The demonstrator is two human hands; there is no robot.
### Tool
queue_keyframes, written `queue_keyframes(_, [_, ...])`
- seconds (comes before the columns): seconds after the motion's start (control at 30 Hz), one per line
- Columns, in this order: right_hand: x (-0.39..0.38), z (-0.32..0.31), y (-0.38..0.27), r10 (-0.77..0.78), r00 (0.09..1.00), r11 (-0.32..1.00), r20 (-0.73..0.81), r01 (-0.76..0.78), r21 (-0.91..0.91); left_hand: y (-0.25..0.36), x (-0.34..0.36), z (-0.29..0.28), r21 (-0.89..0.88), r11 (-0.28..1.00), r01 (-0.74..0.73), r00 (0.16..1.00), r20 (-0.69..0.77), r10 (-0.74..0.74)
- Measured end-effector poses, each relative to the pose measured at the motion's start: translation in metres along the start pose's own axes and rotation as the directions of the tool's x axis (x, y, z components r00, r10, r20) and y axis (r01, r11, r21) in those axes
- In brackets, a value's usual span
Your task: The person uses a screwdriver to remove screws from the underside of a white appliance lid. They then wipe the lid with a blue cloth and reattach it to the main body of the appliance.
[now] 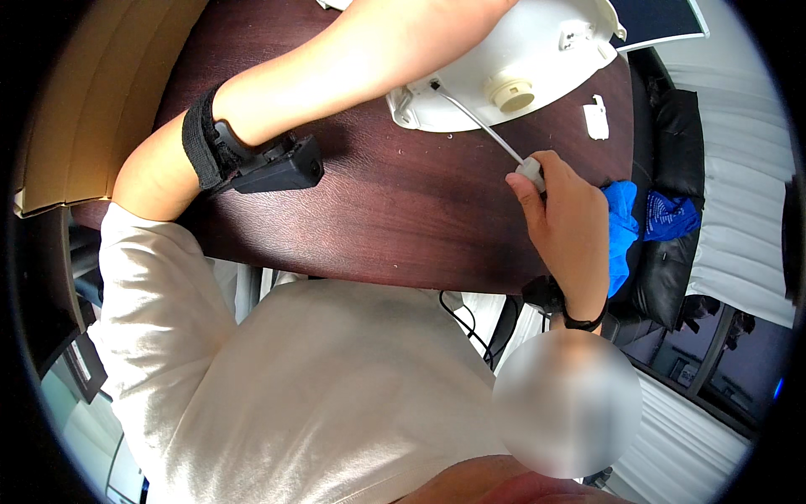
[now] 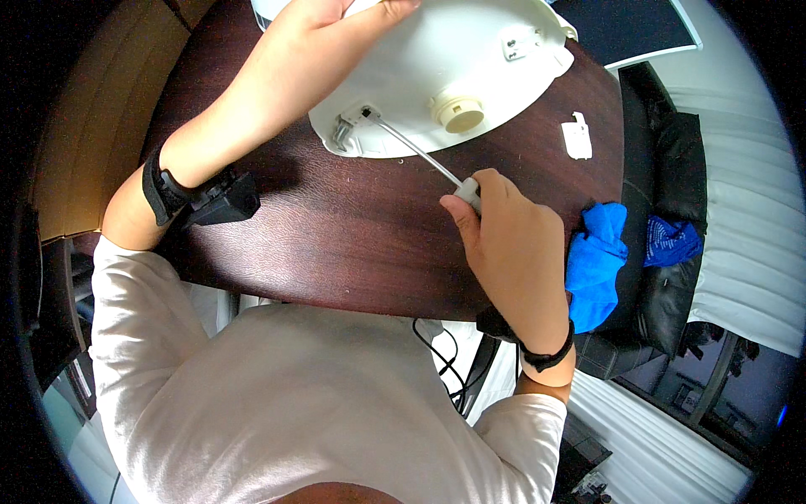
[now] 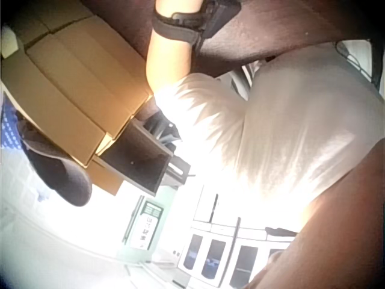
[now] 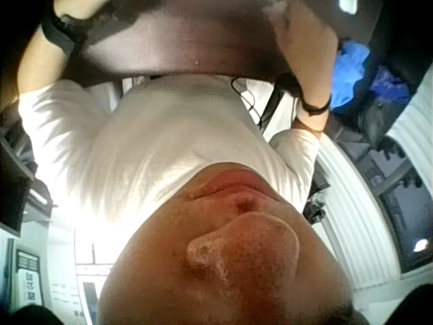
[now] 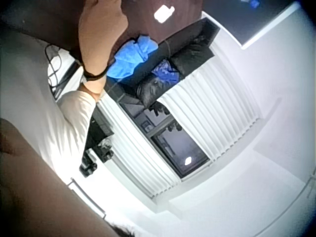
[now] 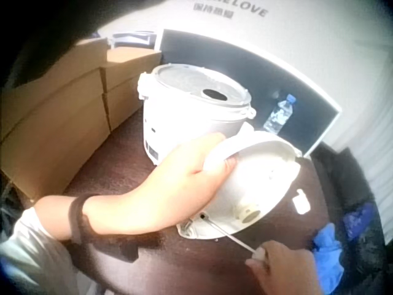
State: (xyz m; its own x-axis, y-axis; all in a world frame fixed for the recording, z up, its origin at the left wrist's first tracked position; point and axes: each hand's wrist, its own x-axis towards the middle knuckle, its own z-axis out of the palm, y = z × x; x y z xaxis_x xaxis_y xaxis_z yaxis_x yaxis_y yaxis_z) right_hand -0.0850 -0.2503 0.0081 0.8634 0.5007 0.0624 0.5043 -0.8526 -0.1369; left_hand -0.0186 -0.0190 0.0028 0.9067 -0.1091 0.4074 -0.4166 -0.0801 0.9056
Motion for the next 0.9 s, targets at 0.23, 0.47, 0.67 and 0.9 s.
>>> queue_keyframes(0.23, [-0.007,0.032,0.012,0.070,0.969,0.784,0.239,-0.202,0.587,-0.003,0.000,0.000,0.008,0.999,-0.054,0.998,-0.009,0.054])
queue_keyframes(0.47, [-0.028,0.067,-0.017,-0.247,0.762,-0.277,0.599,-0.648,0.710,-0.013,0.002,0.002,0.016,0.989,-0.149,0.989,0.013,0.148])
queue_keyframes(0.67, [-0.024,0.059,-0.011,-0.118,0.817,-0.098,0.565,-0.576,0.812,0.004,0.000,-0.005,-0.045,0.999,-0.012,0.998,0.059,0.014])
queue_keyframes(0.9, [-0.019,0.039,-0.004,0.157,0.948,0.732,0.276,-0.299,0.612,-0.004,0.000,-0.003,0.006,0.997,-0.083,0.996,0.012,0.083])
